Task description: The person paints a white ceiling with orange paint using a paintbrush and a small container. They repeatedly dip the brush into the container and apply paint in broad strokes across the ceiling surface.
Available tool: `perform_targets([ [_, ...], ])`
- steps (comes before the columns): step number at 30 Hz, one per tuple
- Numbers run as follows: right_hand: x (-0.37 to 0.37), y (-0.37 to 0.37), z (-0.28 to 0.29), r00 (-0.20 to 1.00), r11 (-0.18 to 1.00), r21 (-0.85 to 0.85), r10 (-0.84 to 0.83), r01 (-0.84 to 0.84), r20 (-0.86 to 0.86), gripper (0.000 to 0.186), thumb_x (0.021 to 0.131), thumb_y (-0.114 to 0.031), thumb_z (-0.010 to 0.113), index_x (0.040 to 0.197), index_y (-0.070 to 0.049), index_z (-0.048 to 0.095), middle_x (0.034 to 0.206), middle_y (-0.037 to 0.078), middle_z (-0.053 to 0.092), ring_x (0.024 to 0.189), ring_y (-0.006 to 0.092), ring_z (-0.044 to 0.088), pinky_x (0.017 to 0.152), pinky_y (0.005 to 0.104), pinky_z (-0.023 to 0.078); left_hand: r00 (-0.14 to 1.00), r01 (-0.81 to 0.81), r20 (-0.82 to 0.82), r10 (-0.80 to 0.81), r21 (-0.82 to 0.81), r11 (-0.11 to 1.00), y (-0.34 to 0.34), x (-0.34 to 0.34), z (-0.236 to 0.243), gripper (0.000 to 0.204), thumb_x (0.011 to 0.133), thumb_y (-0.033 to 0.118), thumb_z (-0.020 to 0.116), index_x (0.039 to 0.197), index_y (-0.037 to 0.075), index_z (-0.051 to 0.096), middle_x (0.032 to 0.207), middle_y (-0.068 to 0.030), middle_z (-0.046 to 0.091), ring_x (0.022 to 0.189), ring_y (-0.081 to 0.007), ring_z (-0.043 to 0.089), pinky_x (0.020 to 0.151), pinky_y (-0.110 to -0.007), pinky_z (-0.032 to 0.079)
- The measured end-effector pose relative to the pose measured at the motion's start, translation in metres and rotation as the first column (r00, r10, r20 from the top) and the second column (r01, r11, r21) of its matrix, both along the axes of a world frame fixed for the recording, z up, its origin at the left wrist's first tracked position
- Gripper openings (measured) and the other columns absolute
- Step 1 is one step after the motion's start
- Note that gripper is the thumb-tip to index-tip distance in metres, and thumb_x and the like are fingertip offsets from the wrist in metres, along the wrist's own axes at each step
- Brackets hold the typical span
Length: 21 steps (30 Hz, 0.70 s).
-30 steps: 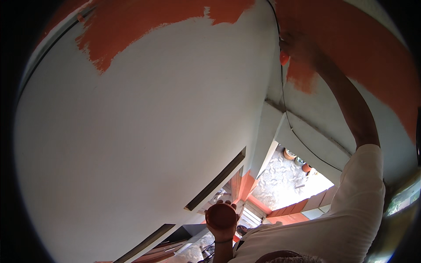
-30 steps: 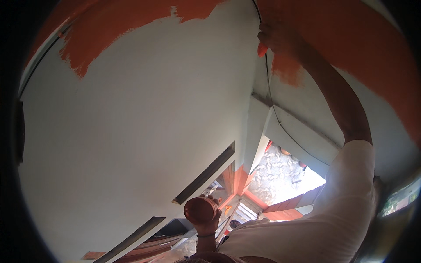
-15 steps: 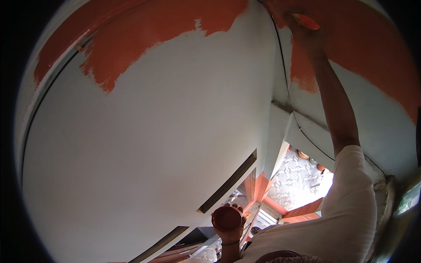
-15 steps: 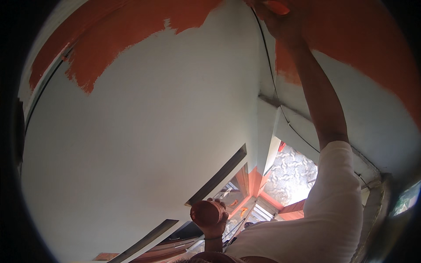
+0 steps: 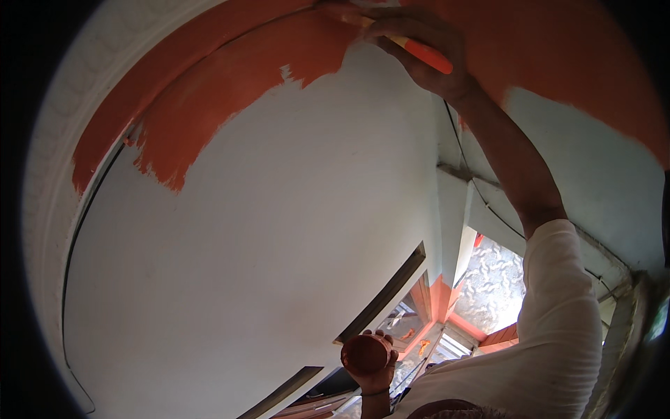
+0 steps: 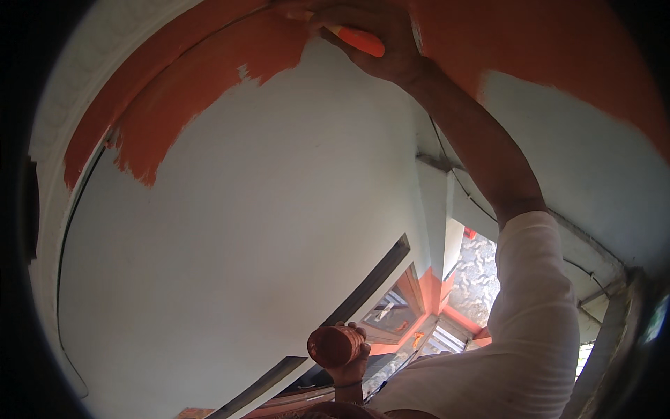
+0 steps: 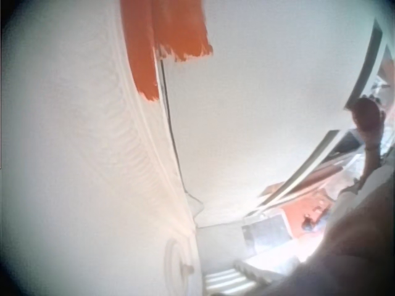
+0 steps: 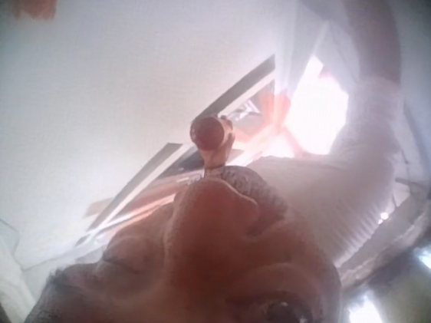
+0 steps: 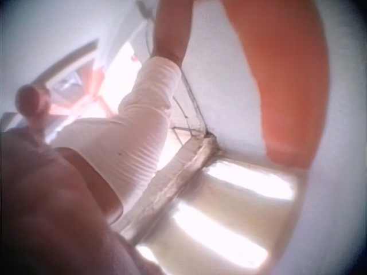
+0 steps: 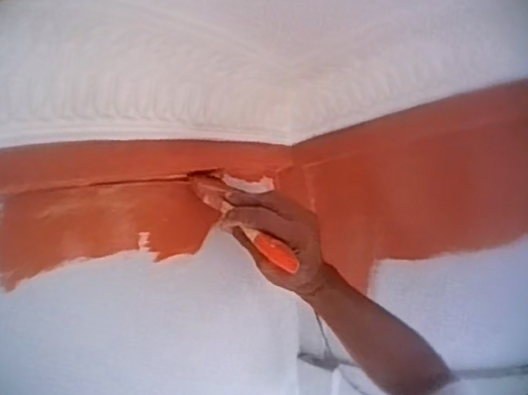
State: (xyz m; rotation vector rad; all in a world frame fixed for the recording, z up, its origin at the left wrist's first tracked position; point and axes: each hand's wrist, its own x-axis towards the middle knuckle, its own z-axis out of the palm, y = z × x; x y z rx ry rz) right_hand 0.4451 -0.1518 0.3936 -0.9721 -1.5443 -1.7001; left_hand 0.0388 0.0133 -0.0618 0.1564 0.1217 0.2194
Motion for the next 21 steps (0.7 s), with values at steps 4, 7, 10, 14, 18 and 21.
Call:
perform_targets([
  [4, 0.074, -0.038, -0.021, 0.896, 0.969, 0.021, 0.234, -0.244, -0.377, 0.023, 0.097, -0.011, 0.073, 0.118, -0.001, 0.074, 0.115, 0.004, 0.078, 0.105, 0.0150, 0.074, 0.087, 0.0282, 0.059, 1.000, -0.009, -0.017, 0.009, 0.024, 1.000, -0.004, 0.002, 0.005, 0.075, 0.086, 0.065, 0.070, 0.137, 0.011, 0.058, 0.135, -0.0150, 0.060, 0.131, -0.0349, 0.055, 0.087, -0.052, 0.063],
  [7, 0.076, -0.042, -0.024, 0.758, 0.950, 0.238, 0.304, -0.200, -0.577, 0.021, 0.098, -0.011, 0.072, 0.117, 0.000, 0.074, 0.116, 0.002, 0.078, 0.103, 0.0113, 0.073, 0.083, 0.0256, 0.058, 0.999, -0.045, -0.009, 0.046, 0.014, 0.999, -0.009, -0.001, 0.012, 0.074, 0.087, 0.065, 0.069, 0.136, 0.011, 0.059, 0.134, -0.0148, 0.060, 0.130, -0.0349, 0.055, 0.086, -0.052, 0.063],
  [10, 0.085, -0.041, -0.023, 0.828, 0.955, 0.255, 0.264, -0.152, -0.494, 0.019, 0.092, -0.003, 0.074, 0.111, -0.004, 0.075, 0.110, 0.005, 0.078, 0.097, 0.0175, 0.074, 0.079, 0.0298, 0.058, 0.999, -0.041, -0.022, 0.041, 0.002, 0.999, -0.007, -0.002, 0.011, 0.073, 0.087, 0.065, 0.068, 0.136, 0.011, 0.059, 0.134, -0.0148, 0.059, 0.130, -0.0352, 0.055, 0.087, -0.053, 0.063],
  [14, 0.008, 0.016, 0.004, 0.998, 0.975, 0.218, -0.041, 0.050, -0.044, 0.014, 0.087, 0.006, 0.075, 0.098, -0.002, 0.073, 0.094, 0.012, 0.075, 0.082, 0.0214, 0.073, 0.069, 0.0330, 0.057, 0.999, -0.046, -0.027, 0.046, 0.014, 0.999, -0.002, -0.006, 0.017, 0.072, 0.089, 0.064, 0.067, 0.136, 0.010, 0.059, 0.135, -0.0156, 0.058, 0.131, -0.0359, 0.054, 0.087, -0.054, 0.063],
  [18, -0.017, 0.040, -0.004, 0.997, 0.993, 0.086, -0.075, 0.075, -0.006, 0.019, 0.088, -0.001, 0.076, 0.105, -0.009, 0.076, 0.112, 0.005, 0.078, 0.101, 0.0193, 0.073, 0.084, 0.0328, 0.059, 0.999, -0.033, 0.009, 0.033, 0.005, 0.999, -0.004, 0.000, 0.025, 0.072, 0.090, 0.063, 0.064, 0.137, 0.009, 0.058, 0.134, -0.0166, 0.059, 0.132, -0.0366, 0.053, 0.088, -0.055, 0.062],
  [21, -0.045, 0.048, -0.007, 0.996, 0.995, -0.065, 0.083, -0.081, 0.026, 0.023, 0.083, 0.002, 0.079, 0.102, -0.010, 0.075, 0.116, 0.006, 0.077, 0.103, 0.0214, 0.073, 0.085, 0.0351, 0.059, 0.999, -0.031, 0.008, 0.031, 0.050, 0.998, -0.002, -0.001, 0.019, 0.072, 0.091, 0.063, 0.064, 0.138, 0.009, 0.057, 0.134, -0.0171, 0.059, 0.133, -0.0372, 0.053, 0.090, -0.055, 0.062],
])
